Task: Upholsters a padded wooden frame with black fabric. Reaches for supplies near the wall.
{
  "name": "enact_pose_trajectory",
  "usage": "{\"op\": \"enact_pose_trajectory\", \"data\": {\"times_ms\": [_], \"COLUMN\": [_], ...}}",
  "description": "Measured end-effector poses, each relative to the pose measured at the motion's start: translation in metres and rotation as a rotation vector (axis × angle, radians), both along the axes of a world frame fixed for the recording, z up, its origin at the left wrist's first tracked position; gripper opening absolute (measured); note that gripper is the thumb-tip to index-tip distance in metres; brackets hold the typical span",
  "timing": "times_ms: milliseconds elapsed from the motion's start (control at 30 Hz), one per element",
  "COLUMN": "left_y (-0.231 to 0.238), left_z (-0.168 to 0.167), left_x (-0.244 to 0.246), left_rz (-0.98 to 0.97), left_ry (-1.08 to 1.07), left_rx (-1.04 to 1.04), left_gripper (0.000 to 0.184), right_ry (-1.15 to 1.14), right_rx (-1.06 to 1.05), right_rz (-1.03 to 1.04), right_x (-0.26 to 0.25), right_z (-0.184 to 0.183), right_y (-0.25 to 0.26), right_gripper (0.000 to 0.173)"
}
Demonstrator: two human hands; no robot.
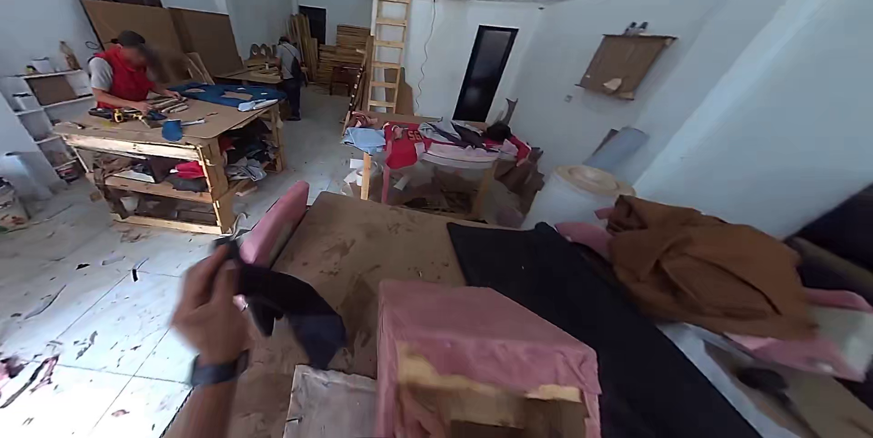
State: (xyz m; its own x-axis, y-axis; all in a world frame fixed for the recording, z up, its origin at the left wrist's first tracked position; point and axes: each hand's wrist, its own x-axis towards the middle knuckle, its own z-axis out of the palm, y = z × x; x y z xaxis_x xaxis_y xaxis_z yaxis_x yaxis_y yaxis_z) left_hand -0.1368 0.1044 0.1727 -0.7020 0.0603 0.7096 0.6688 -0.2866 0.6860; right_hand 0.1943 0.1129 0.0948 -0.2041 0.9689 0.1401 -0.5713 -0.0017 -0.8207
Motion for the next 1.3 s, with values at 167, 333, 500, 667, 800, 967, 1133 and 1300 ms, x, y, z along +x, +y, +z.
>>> {"op": "enact_pose_trajectory", "data": {"times_ms": [167,333,500,667,800,967,1133,1300], "left_y": [-0.114,-0.187,-0.075,0.031,-0.003,-0.048,-0.130,-0.238], "left_z": [-0.003,0.020,-0.077,-0.173,-0.184,-0.199,-0.137,-0.015], "left_x": [0.049,0.110,0.119,0.159,0.205,0.227,0.230,0.238], "left_rz": [0.103,0.142,-0.205,-0.539,-0.317,-0.355,-0.240,-0.580], "left_ry": [0.071,0.187,-0.220,-0.382,-0.437,-0.471,-0.365,-0.201], "left_rx": [0.014,-0.086,-0.544,-1.041,-1.155,-0.904,-0.671,-0.562], "left_gripper": [0.027,0.022,0.037,0.071,0.067,0.070,0.034,0.016], "right_ry": [-0.094,-0.604,-0.697,-0.805,-0.760,-0.920,-0.669,-0.426], "right_rx": [0.285,0.519,0.140,0.077,0.093,0.167,0.322,0.616], "right_rz": [0.146,-0.455,-0.324,-0.361,-0.262,-0.204,-0.261,0.171], "right_x": [-0.021,0.135,0.195,0.189,0.200,0.183,0.209,0.185], "right_z": [0.008,-0.006,-0.083,-0.093,-0.090,-0.081,-0.074,0.008], "right_y": [0.032,0.046,0.081,0.076,0.098,0.150,0.125,-0.026], "right_gripper": [0.050,0.054,0.113,0.094,0.085,0.069,0.073,0.036]}}
